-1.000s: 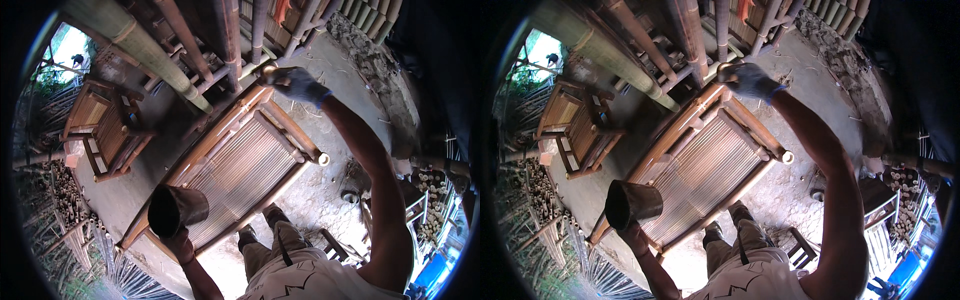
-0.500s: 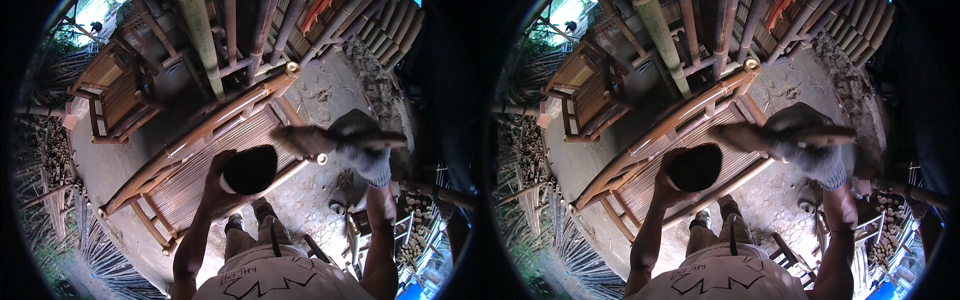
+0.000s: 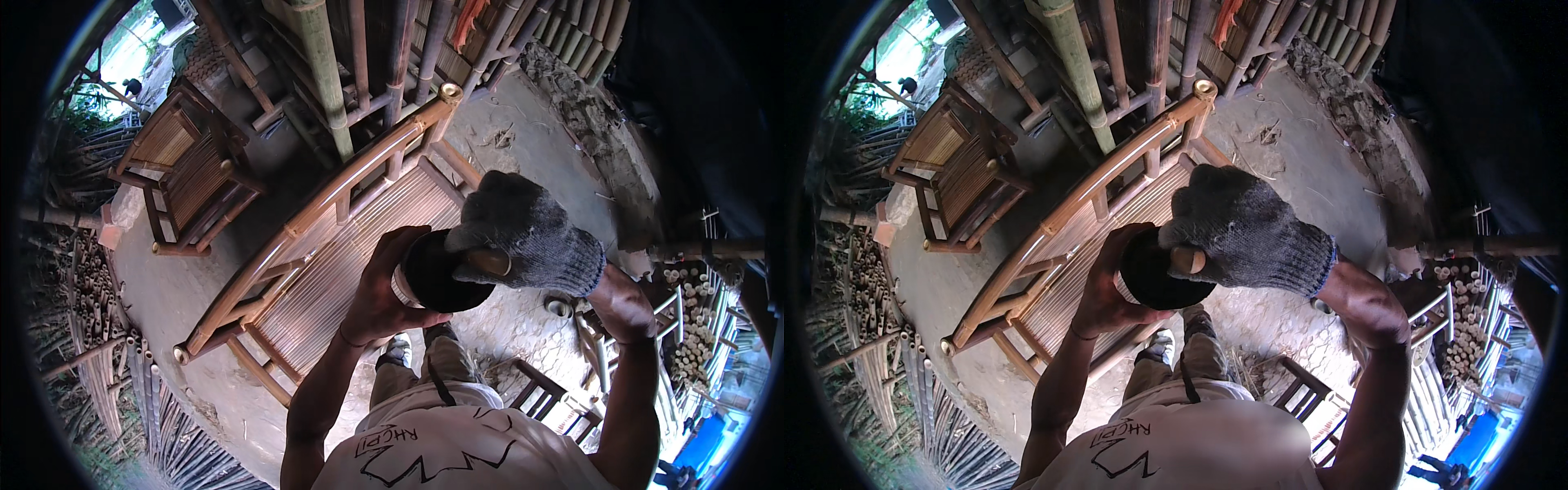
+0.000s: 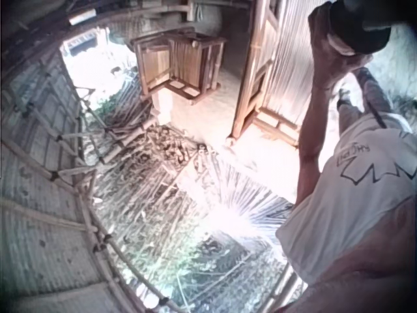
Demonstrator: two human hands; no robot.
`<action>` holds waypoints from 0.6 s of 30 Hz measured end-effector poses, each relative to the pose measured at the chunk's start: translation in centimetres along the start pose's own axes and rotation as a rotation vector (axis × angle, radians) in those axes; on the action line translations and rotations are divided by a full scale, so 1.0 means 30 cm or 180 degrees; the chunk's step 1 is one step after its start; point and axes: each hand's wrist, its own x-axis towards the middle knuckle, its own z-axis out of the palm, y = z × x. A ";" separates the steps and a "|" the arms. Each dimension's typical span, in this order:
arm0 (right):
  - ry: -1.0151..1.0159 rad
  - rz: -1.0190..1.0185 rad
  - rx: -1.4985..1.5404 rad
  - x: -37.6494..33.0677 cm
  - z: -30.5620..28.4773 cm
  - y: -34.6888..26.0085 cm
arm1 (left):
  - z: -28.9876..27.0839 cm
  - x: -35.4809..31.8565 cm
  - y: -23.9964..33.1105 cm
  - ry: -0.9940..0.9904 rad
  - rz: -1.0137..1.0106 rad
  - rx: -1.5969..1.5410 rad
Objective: The person applies a dark liquid finish to a bamboo chair using a brush. They repeatedly dip the brush into a container held in the left hand and coat the chair's frame, slats, and seat. The person works methodically around the chair, ensuring coverage on the vertical supports and horizontal slats.
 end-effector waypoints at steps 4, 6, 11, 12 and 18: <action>-0.0286 0.0047 -0.0214 -0.004 0.055 -0.082 | -0.005 -0.082 0.046 -0.0015 -0.0165 -0.0272; -0.0241 -0.0007 -0.0183 0.000 0.071 -0.119 | -0.012 -0.120 0.055 -0.0047 -0.0203 -0.0200; 0.0772 -0.0020 0.0849 -0.010 0.081 -0.171 | -0.024 -0.240 -0.001 0.0135 -0.0437 -0.0237; 0.1197 -0.0200 0.1126 -0.010 0.110 -0.166 | -0.018 -0.261 -0.021 0.0161 -0.0519 -0.0271; 0.1994 0.3506 0.3992 -0.271 0.283 -0.162 | 0.024 -0.364 -0.098 0.0641 -0.0708 -0.0265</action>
